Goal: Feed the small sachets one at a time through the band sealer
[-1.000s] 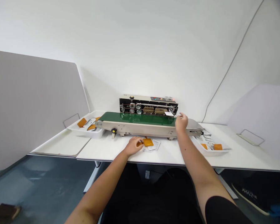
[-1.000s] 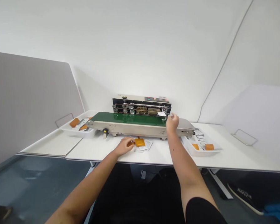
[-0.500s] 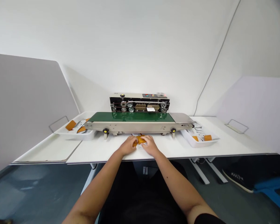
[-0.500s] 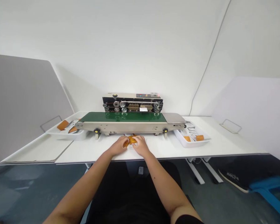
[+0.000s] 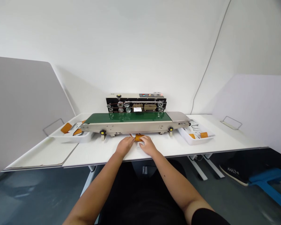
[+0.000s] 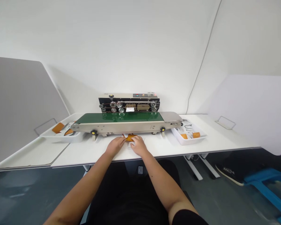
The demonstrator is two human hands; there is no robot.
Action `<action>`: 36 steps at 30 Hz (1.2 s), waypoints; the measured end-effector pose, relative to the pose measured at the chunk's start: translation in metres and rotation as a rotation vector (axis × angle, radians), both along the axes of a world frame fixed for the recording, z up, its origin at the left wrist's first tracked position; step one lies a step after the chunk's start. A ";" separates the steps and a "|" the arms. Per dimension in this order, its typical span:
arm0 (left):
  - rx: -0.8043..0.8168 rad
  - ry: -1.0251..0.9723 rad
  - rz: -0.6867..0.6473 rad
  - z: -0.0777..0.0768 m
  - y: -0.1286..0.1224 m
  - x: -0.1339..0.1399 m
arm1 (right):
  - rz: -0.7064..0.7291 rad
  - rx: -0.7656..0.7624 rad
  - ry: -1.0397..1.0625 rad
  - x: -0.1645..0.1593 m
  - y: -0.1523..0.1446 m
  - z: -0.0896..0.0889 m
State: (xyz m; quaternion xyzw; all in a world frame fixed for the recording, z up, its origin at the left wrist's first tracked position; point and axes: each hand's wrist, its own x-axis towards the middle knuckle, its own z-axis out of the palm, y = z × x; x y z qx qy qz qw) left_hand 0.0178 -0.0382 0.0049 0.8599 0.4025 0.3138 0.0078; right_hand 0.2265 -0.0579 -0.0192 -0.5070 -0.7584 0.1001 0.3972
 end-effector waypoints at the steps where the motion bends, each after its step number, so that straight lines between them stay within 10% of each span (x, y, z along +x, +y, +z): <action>1: 0.027 -0.029 -0.016 0.002 0.001 -0.001 | -0.007 0.001 -0.008 0.000 0.000 0.000; 8: 0.045 -0.346 0.009 0.010 -0.001 -0.012 | 0.046 0.084 -0.123 -0.004 -0.007 0.009; 15: -0.322 -0.801 -0.006 0.013 0.001 -0.017 | 0.259 0.062 -0.060 -0.001 -0.013 0.021; 26: -0.434 -0.558 -0.298 0.022 -0.005 -0.017 | 0.160 -0.309 0.400 0.005 -0.004 0.009; 36: -0.547 -0.690 -0.101 0.003 0.006 -0.002 | 0.148 -0.295 0.430 0.014 -0.011 0.007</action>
